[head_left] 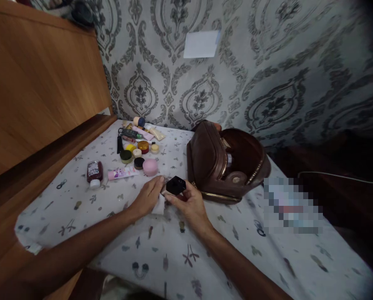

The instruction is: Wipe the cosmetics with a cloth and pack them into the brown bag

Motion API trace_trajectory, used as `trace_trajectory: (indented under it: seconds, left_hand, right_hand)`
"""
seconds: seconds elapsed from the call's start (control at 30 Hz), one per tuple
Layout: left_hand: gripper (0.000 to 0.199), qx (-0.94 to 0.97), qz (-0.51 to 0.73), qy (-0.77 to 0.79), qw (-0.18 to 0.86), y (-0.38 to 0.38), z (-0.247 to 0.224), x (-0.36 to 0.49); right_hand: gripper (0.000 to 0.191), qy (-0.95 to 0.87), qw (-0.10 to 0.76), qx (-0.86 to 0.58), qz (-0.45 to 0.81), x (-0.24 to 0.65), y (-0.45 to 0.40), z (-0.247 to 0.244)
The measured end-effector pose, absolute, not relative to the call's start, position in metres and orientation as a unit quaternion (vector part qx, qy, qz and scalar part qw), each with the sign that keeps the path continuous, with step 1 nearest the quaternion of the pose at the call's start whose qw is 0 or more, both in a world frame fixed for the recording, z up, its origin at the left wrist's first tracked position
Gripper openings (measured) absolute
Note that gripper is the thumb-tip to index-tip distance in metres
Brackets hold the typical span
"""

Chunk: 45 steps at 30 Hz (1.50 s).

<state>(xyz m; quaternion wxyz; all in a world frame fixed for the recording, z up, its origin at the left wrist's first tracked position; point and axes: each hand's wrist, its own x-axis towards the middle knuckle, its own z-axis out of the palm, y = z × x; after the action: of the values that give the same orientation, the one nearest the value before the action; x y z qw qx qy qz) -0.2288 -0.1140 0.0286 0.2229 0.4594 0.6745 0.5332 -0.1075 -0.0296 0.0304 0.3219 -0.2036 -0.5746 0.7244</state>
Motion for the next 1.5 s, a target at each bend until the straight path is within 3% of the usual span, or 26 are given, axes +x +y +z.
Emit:
trace_trajectory:
  seconds: [0.4, 0.67, 0.83, 0.97, 1.03, 1.2, 1.5]
  left_hand:
    - [0.026, 0.503, 0.542, 0.663, 0.114, -0.115, 0.033, -0.231]
    - [0.027, 0.536, 0.540, 0.647, 0.062, -0.121, 0.043, -0.229]
    - [0.042, 0.623, 0.478, 0.614, 0.075, -0.123, 0.039, -0.230]
    - [0.092, 0.674, 0.378, 0.626, 0.105, -0.122, 0.029, -0.235]
    - [0.107, 0.674, 0.329, 0.651, 0.122, -0.121, 0.025, -0.236]
    - [0.084, 0.672, 0.295, 0.665, 0.139, -0.121, 0.023, -0.237]
    - [0.052, 0.640, 0.396, 0.614, 0.239, -0.122, 0.051, -0.237]
  right_hand:
    - [0.039, -0.595, 0.338, -0.195, 0.702, -0.107, -0.022, 0.027]
    - [0.030, -0.597, 0.310, -0.173, 0.720, -0.111, -0.030, 0.018]
    - [0.044, -0.582, 0.322, -0.190, 0.722, -0.109, -0.028, 0.023]
    - [0.049, -0.547, 0.359, -0.218, 0.724, -0.106, -0.023, 0.026]
    - [0.046, -0.525, 0.375, -0.236, 0.726, -0.106, -0.021, 0.023]
    - [0.045, -0.507, 0.388, -0.239, 0.732, -0.108, -0.017, 0.019]
    - [0.050, -0.503, 0.365, -0.198, 0.758, -0.101, -0.015, 0.037]
